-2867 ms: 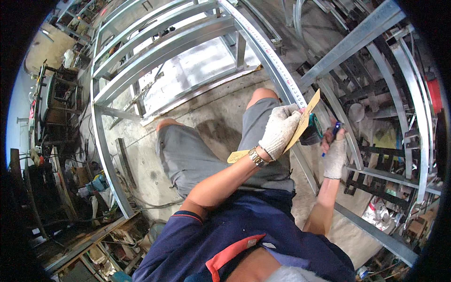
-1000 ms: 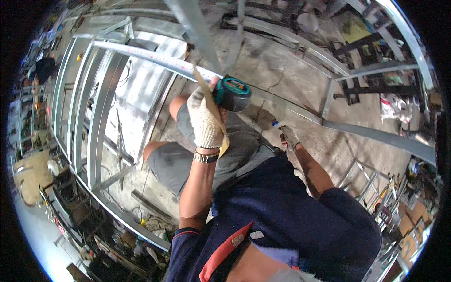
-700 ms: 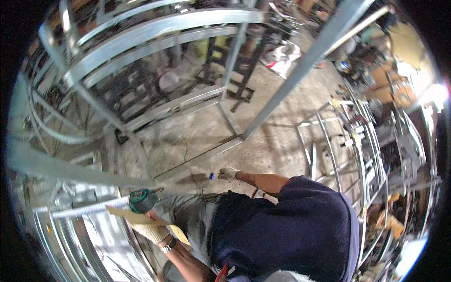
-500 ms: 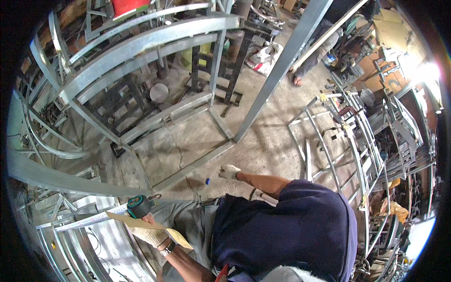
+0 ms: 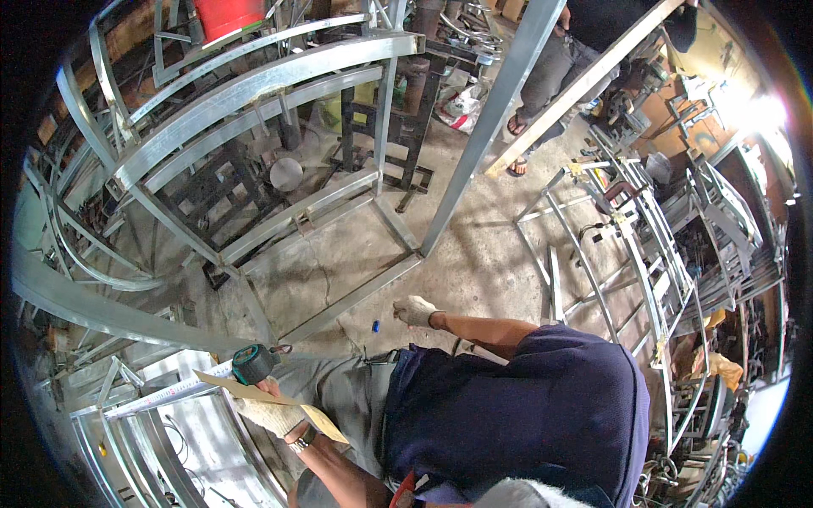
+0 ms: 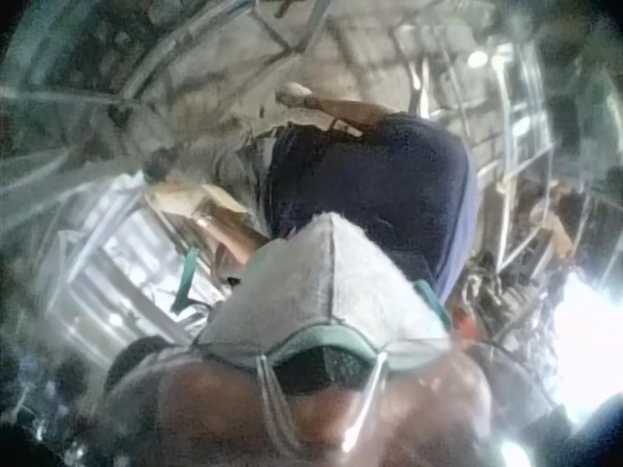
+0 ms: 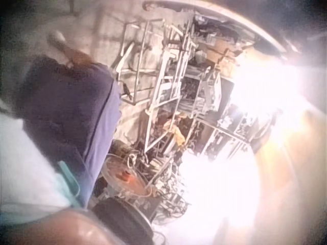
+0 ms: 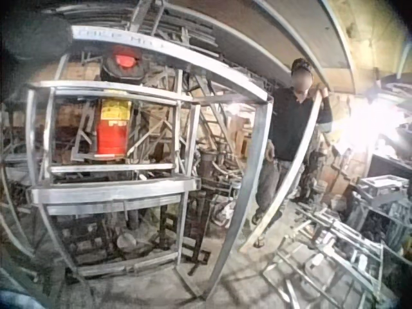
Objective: The person measures and marks a metal frame using a tape measure and a marker. They record measurements on a small piece of cardboard and then mark the frame at specific points.
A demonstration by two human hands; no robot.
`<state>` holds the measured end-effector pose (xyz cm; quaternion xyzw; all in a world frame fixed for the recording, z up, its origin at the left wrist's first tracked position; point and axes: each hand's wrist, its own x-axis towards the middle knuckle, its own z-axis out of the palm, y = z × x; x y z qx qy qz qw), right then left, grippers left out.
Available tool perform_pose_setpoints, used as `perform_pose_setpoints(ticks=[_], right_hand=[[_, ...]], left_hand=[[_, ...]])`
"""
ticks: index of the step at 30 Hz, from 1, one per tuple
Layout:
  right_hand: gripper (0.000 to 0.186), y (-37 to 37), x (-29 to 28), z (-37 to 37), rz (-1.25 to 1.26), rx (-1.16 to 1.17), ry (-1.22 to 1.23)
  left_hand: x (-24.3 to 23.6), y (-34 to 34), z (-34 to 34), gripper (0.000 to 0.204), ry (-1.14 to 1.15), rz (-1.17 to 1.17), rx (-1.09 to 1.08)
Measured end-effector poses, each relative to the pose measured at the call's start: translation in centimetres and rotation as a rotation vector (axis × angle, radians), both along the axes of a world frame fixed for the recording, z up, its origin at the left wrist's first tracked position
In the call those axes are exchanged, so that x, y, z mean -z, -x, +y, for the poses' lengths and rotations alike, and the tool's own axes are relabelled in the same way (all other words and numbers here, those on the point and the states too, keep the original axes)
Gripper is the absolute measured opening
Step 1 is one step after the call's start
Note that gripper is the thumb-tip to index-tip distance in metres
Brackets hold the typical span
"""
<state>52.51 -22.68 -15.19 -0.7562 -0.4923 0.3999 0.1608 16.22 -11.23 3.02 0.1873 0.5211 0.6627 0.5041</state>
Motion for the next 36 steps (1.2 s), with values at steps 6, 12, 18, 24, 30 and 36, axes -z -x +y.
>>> perform_pose_setpoints(ticks=[6,12,18,24,30,36], right_hand=[[0.023,2.8,-4.2,4.1,-0.113,0.016,-0.214],[0.035,6.6,-11.5,5.8,0.449,0.008,-0.299],[0.02,11.9,-23.0,8.9,0.462,-0.107,-0.52],[0.027,18.2,-31.9,10.9,0.447,-0.377,-0.905],[0.028,25.3,-35.5,9.7,0.694,-0.659,-1.033],[0.026,30.4,-36.8,8.1,0.838,-0.8,-0.96]], left_hand=[[0.1,0.2,0.1,0.049,0.027,0.153,0.02],[-0.1,-0.1,-1.6,0.029,0.084,0.004,0.075],[-3.0,-2.9,-0.6,0.02,-0.038,0.284,-0.033],[-4.9,-2.9,-0.3,0.027,0.056,0.241,0.005],[-3.4,-3.0,-0.1,0.033,-0.029,0.244,-0.025],[-2.7,-3.2,0.4,0.036,-0.135,0.297,-0.07]])
